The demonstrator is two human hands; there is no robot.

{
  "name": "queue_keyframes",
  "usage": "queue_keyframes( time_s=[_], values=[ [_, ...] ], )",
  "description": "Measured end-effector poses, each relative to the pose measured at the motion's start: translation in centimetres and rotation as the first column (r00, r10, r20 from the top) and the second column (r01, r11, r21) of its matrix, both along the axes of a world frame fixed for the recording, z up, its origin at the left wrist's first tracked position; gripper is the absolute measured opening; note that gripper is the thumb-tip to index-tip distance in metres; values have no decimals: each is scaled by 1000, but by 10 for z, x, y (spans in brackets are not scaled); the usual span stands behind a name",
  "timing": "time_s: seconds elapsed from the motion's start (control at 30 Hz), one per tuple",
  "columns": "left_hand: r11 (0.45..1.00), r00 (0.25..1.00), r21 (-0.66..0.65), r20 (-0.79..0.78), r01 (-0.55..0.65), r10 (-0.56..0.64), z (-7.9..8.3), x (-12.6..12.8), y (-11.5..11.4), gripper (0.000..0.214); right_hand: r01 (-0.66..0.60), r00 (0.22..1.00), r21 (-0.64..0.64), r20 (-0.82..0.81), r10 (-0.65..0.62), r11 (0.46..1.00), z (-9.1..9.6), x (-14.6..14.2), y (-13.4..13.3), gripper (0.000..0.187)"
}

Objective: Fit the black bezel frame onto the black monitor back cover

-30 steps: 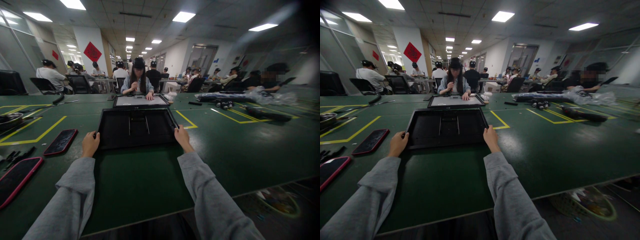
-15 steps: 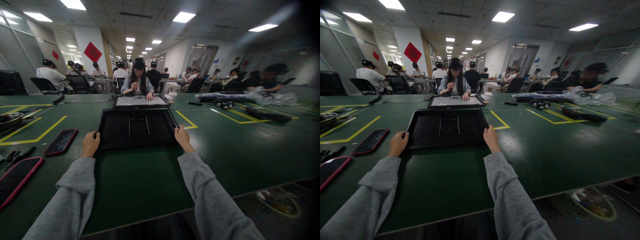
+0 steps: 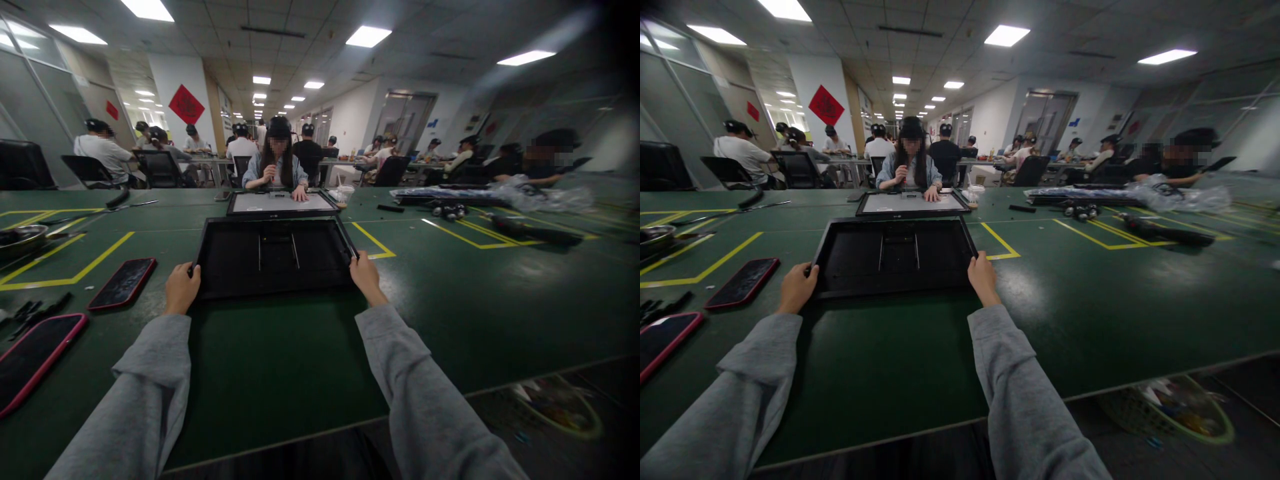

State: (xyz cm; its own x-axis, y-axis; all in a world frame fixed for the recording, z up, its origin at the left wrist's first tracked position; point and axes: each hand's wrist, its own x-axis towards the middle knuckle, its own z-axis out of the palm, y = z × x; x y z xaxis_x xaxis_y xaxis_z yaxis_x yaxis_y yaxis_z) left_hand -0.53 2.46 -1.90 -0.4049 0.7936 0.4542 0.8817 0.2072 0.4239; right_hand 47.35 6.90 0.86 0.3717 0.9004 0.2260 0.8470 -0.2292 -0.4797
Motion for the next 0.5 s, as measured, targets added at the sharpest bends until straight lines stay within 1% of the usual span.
queue_keyframes(
  time_s=[0.23, 0.5],
  values=[
    [1000, 1000, -4, 8, 3, -3, 2, 1, -1, 50, -9, 1000, 12, -5, 9, 1000, 1, 1, 0, 35],
    [1000, 1000, -4, 19, 7, -7, 3, 2, -2, 51, 5, 1000, -17, -4, -5, 1000, 6, -2, -4, 36]
  ],
)
